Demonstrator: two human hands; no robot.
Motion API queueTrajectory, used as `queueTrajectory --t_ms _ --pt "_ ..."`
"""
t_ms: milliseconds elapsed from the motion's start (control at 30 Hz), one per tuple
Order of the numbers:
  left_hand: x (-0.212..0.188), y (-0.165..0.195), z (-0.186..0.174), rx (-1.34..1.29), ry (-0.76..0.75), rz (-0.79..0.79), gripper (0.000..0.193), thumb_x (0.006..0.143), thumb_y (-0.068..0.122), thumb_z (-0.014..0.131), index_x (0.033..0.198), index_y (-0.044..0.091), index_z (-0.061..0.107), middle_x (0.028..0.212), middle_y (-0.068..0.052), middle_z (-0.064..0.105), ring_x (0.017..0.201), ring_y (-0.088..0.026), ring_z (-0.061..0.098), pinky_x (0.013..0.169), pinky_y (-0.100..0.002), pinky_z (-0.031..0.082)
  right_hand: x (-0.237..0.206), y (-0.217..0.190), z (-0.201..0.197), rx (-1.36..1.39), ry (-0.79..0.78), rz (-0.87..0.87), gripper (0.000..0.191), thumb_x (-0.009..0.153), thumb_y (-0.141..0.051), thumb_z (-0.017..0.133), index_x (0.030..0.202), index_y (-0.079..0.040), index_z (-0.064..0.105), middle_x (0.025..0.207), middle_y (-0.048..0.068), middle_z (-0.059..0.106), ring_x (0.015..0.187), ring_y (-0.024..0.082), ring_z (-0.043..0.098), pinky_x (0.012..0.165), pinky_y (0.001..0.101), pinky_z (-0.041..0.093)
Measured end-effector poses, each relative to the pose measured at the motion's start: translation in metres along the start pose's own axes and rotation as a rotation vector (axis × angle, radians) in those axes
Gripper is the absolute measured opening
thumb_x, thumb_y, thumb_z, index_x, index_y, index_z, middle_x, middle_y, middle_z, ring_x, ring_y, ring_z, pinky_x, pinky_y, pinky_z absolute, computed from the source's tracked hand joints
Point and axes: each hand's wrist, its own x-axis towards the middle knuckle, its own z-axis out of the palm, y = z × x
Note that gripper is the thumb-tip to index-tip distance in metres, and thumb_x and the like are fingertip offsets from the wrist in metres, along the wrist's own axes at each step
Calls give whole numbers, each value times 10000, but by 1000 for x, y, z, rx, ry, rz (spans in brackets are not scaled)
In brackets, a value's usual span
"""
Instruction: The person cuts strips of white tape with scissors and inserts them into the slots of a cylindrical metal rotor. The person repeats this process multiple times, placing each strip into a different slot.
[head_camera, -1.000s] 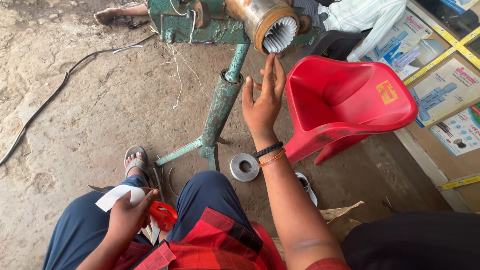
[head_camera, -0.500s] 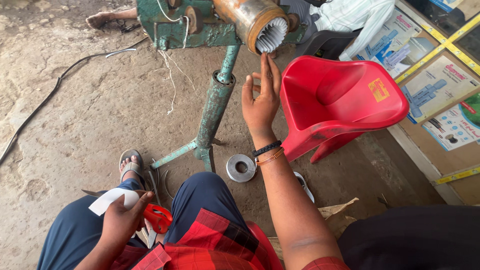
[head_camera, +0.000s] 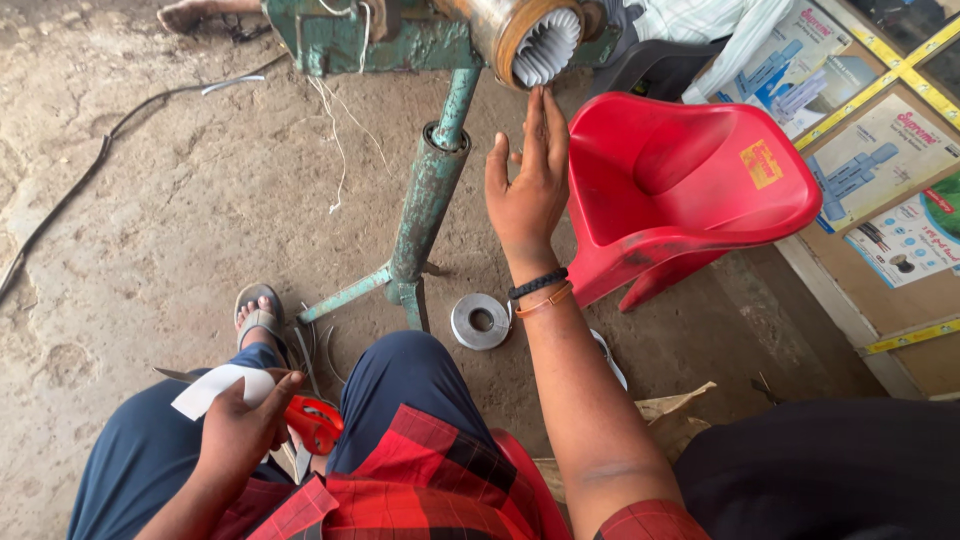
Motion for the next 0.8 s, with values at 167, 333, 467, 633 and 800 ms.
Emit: queueTrajectory --t_ms 167,333,467,633,800 --pt "-86 31 -51 -23 15 -67 294 897 295 753 1002 21 768 517 -95 575 414 -176 512 415 -325 384 35 -76 -66 -289 78 -167 613 1003 -100 640 1567 -52 407 1514 165 487 1324 350 587 1082 430 533" --pt "-132 37 -76 -3 -9 -24 305 899 321 744 1006 37 775 508 -86 555 407 -162 486 404 -322 362 56 -132 -110 -288 28 -96 559 1008 -90 644 1532 -43 455 1465 166 536 1273 347 607 1036 427 538" --pt "-129 32 -75 17 -3 12 327 891 320 742 979 6 768 497 -95 558 382 -183 487 385 -340 357 57 -127 -114 -244 64 -100 552 1003 -106 649 1527 -72 477 1450 152 551 1264 326 611 1027 415 547" --pt "-111 26 -57 -40 27 -43 375 904 333 759 981 -34 741 507 -100 548 390 -185 487 387 -342 365 24 -109 -105 150 -60 135 575 986 -134 671 1519 -38 479 1383 156 589 1122 241 661 833 317 595" --pt "-99 16 -55 -50 -3 -3 440 967 392 640 1002 -20 789 495 -75 545 408 -162 490 407 -323 379 -79 -143 -90 935 -287 780 252 1011 -173 681 1213 -23 692 887 61 685 754 130 646 657 321 574"
